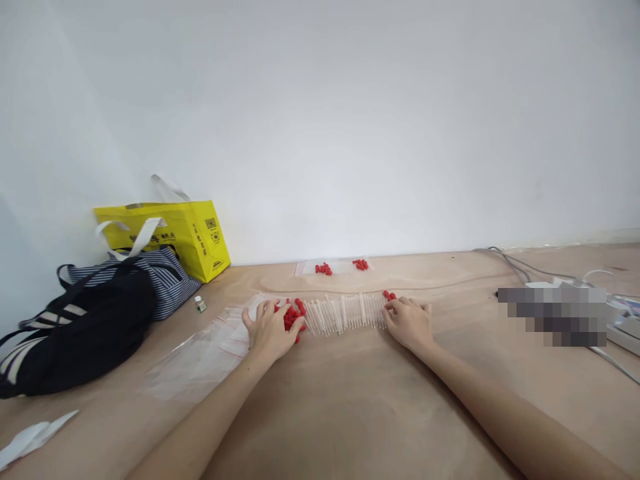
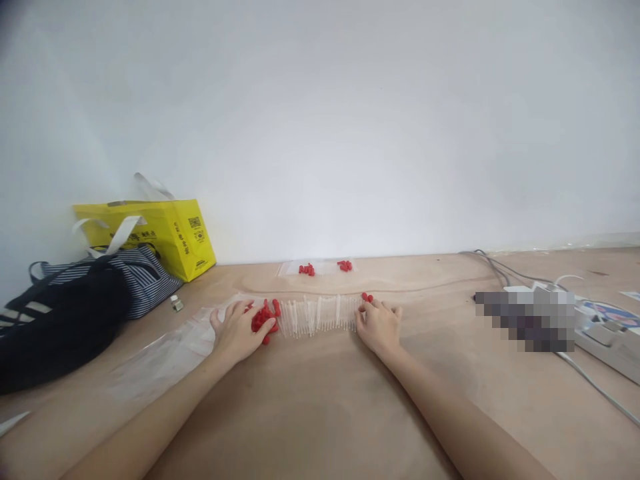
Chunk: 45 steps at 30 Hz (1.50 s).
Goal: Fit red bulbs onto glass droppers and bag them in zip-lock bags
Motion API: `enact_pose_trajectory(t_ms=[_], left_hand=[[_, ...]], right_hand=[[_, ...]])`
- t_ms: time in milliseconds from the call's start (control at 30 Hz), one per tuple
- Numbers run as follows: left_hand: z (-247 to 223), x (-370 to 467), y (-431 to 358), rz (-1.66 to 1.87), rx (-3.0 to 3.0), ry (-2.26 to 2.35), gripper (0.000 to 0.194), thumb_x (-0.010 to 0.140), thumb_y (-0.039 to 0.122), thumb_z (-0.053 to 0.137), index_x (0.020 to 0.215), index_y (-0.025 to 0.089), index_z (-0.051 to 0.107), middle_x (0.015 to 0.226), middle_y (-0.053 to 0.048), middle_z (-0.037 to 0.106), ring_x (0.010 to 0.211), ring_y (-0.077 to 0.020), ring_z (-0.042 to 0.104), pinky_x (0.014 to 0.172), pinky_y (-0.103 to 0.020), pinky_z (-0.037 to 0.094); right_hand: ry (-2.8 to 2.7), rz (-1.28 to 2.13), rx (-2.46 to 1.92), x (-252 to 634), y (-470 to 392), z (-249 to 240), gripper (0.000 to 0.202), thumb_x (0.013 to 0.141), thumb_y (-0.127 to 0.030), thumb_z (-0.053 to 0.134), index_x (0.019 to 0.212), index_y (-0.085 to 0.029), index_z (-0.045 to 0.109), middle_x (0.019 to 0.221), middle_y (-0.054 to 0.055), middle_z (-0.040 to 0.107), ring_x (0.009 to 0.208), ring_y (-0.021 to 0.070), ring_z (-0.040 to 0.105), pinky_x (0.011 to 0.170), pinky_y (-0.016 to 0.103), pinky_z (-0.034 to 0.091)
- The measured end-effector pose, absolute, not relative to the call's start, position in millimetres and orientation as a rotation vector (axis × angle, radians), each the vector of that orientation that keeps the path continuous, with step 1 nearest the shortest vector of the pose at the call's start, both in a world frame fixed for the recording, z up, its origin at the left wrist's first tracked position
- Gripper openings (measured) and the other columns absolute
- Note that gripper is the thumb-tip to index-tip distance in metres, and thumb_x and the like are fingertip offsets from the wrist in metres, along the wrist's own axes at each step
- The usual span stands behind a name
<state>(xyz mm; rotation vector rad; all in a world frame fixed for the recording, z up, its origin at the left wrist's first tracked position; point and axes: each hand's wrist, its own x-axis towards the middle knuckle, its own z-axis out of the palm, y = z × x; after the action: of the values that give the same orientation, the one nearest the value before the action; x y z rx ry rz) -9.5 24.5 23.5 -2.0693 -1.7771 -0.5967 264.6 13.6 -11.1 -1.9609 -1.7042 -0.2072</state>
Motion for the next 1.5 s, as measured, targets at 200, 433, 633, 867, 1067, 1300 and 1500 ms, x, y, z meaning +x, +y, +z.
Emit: enact_pose_trajectory(t_ms=[200,433,633,867,1067,1300,1500], left_hand=[[24.3,-6.7,21.9,-0.607,-2.022,-1.728,0.025,0.072,0.037,0.052,0.087,0.018,0.058,0.095,-0.01,0.059,0.095,-0.0257,0.048,0.092,-0.054,0.017],[22.0,-5.2,22.2,-0.647,-2.038,-1.672,0.017,0.071,0.032,0.052,0.063,0.019,0.059,0.093,-0.009,0.059,0.092,-0.0265,0.049,0.09,-0.055,0.018],[29.0,-4.5,15.1,-0.823,-1.979,-1.477,0.01,0.067,0.025,0.053,0.061,0.018,0.057,0.091,-0.008,0.061,0.093,-0.0269,0.05,0.093,-0.053,0.016],[22.5,11.4,-21.6,-1.104,-2.343,-1.251,0.005,0.067,0.02,0.052,0.063,0.019,0.054,0.076,-0.003,0.06,0.079,-0.0208,0.053,0.077,-0.037,0.035],[7.1,17.2,-29.0,-0.994,-2.592,-1.435,0.011,0.059,0.012,0.048,0.066,0.019,0.052,0.075,-0.002,0.057,0.077,-0.0205,0.051,0.068,-0.033,0.037],[5.6,17.4,-25.7,-0.833,-2.725,-1.486,0.009,0.066,0.018,0.054,0.073,0.021,0.06,0.08,-0.002,0.059,0.079,-0.0206,0.052,0.069,-0.033,0.036],[4.2,15.3,-24.7,-0.802,-2.726,-1.467,0.009,0.077,0.022,0.049,0.076,0.021,0.058,0.081,-0.001,0.061,0.081,-0.0201,0.052,0.07,-0.034,0.034]], right_hand=[[-1.666,-0.115,-2.085,249.9,26.3,-7.5,0.025,0.076,-0.037,0.044,0.072,-0.02,0.062,0.089,0.007,0.063,0.085,0.0223,0.054,0.075,0.038,0.025],[-1.665,0.049,-2.274,242.8,40.6,-0.1,0.023,0.073,-0.033,0.046,0.077,-0.02,0.064,0.082,0.009,0.064,0.086,0.0249,0.054,0.078,0.041,0.026],[-1.668,0.093,-2.317,242.3,43.2,5.2,0.021,0.071,-0.031,0.047,0.068,-0.019,0.064,0.081,0.009,0.064,0.084,0.0254,0.056,0.078,0.041,0.027],[-1.679,0.115,-2.326,239.5,44.0,9.5,0.02,0.069,-0.028,0.048,0.072,-0.015,0.064,0.081,0.012,0.065,0.083,0.0248,0.057,0.08,0.043,0.028],[-1.653,0.142,-2.325,239.0,47.0,6.8,0.023,0.069,-0.03,0.048,0.072,-0.014,0.064,0.077,0.012,0.065,0.079,0.0253,0.059,0.081,0.044,0.028],[-1.667,0.105,-2.258,239.5,44.0,8.0,0.024,0.072,-0.028,0.045,0.064,-0.014,0.063,0.074,0.012,0.065,0.076,0.0254,0.059,0.08,0.045,0.029],[-1.851,0.014,-1.917,236.1,17.1,9.3,0.021,0.082,-0.026,0.037,0.08,-0.018,0.057,0.084,0.007,0.064,0.085,0.0182,0.055,0.078,0.031,0.032]])
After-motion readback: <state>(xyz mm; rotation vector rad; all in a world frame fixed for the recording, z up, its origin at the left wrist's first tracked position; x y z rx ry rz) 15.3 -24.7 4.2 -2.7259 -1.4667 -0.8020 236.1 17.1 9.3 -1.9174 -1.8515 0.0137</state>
